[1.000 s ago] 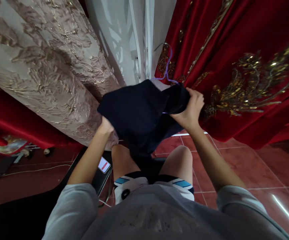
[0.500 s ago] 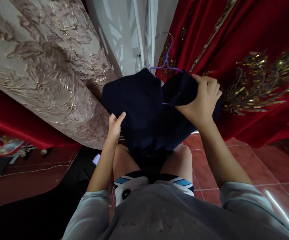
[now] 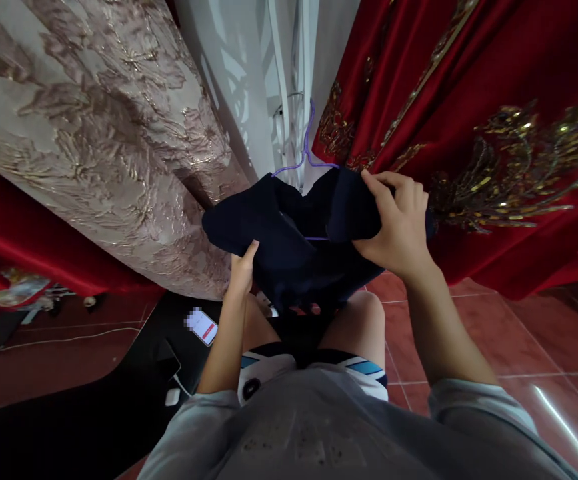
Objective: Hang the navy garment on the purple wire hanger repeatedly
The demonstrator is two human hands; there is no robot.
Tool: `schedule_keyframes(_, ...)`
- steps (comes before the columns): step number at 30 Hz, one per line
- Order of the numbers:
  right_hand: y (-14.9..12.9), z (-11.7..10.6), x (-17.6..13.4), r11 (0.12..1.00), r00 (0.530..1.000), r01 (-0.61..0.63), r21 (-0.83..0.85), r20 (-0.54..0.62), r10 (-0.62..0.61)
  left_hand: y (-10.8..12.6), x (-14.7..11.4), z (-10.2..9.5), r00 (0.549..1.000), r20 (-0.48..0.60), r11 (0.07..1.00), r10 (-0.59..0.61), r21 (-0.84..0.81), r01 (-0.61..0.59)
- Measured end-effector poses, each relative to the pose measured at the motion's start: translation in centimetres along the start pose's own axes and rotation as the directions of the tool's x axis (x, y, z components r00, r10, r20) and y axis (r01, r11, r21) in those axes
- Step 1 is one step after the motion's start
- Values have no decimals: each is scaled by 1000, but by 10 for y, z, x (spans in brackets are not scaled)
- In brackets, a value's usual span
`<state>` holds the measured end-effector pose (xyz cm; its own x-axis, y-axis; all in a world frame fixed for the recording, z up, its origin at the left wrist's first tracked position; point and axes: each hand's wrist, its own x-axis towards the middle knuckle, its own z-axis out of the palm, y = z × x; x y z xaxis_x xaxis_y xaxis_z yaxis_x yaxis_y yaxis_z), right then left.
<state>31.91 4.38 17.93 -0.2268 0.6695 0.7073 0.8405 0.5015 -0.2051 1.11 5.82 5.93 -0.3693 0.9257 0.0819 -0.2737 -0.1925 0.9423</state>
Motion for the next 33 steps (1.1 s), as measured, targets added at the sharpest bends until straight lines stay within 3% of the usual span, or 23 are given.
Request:
schedule_keyframes(3, -6, 12, -6, 980, 998, 43, 192, -62, -32, 3, -9, 6, 995, -59, 996, -75, -54, 72)
schedule_keyframes(5, -19, 41, -15, 940, 975, -35, 338, -194, 106, 3, -19, 9, 984, -105, 988, -146, -76, 138)
schedule_keyframes(7, -37, 84, -28, 861, 870, -213, 463, -311, 382, 2, -31, 13, 976, -125, 981, -177, -102, 165)
schedule_keyframes(8, -46, 107, -37, 799, 813, -311, 514, -291, 504, 1, -36, 14, 976, -123, 980, -178, -114, 164)
schedule_keyframes(10, -63, 152, -56, 639, 746, -486, 596, -97, 659, -1, -45, 16, 978, -122, 981, -170, -118, 156)
schedule_keyframes(11, -69, 169, -66, 518, 691, -598, 612, 66, 720, -1, -47, 16, 977, -129, 982, -169, -102, 156)
schedule_keyframes(12, -74, 183, -77, 393, 610, -703, 592, 219, 761, -1, -49, 14, 976, -140, 985, -167, -75, 158)
schedule_keyframes(14, -75, 197, -96, 225, 472, -826, 518, 415, 778, -1, -48, 9, 977, -145, 987, -159, -6, 160)
schedule_keyframes(16, -69, 199, -112, 157, 410, -875, 458, 527, 745, -2, -46, 4, 989, -113, 993, -100, 50, 106)
schedule_keyframes(18, -57, 193, -121, 128, 385, -902, 412, 633, 672, -7, -46, 2, 987, -142, 992, 74, 115, -58)
schedule_keyframes(19, -52, 189, -122, 117, 370, -914, 389, 680, 633, -11, -48, 2, 964, -189, 972, 190, 177, -157)
schedule_keyframes(21, -45, 180, -122, 114, 360, -924, 365, 727, 585, -24, -53, 6, 898, -235, 896, 371, 344, -281)
schedule_keyframes(22, -44, 176, -120, 122, 367, -922, 367, 730, 577, -31, -57, 9, 902, -186, 866, 390, 407, -290)
schedule_keyframes(24, -47, 169, -116, 149, 400, -909, 390, 715, 573, -49, -63, 16, 969, 40, 866, 244, 440, -236)
schedule_keyframes(25, -51, 166, -114, 175, 432, -895, 411, 698, 571, -58, -65, 20, 978, 165, 886, 124, 425, -184)
schedule_keyframes(27, -59, 161, -111, 232, 500, -861, 453, 667, 552, -73, -66, 27, 946, 321, 919, -39, 383, -92)
schedule_keyframes(29, -64, 155, -106, 253, 544, -835, 488, 670, 505, -84, -65, 31, 938, 343, 926, -49, 367, -85)
schedule_keyframes(33, -55, 136, -72, 192, 615, -780, 596, 673, 410, -95, -62, 33, 929, 370, 866, 24, 457, -204)
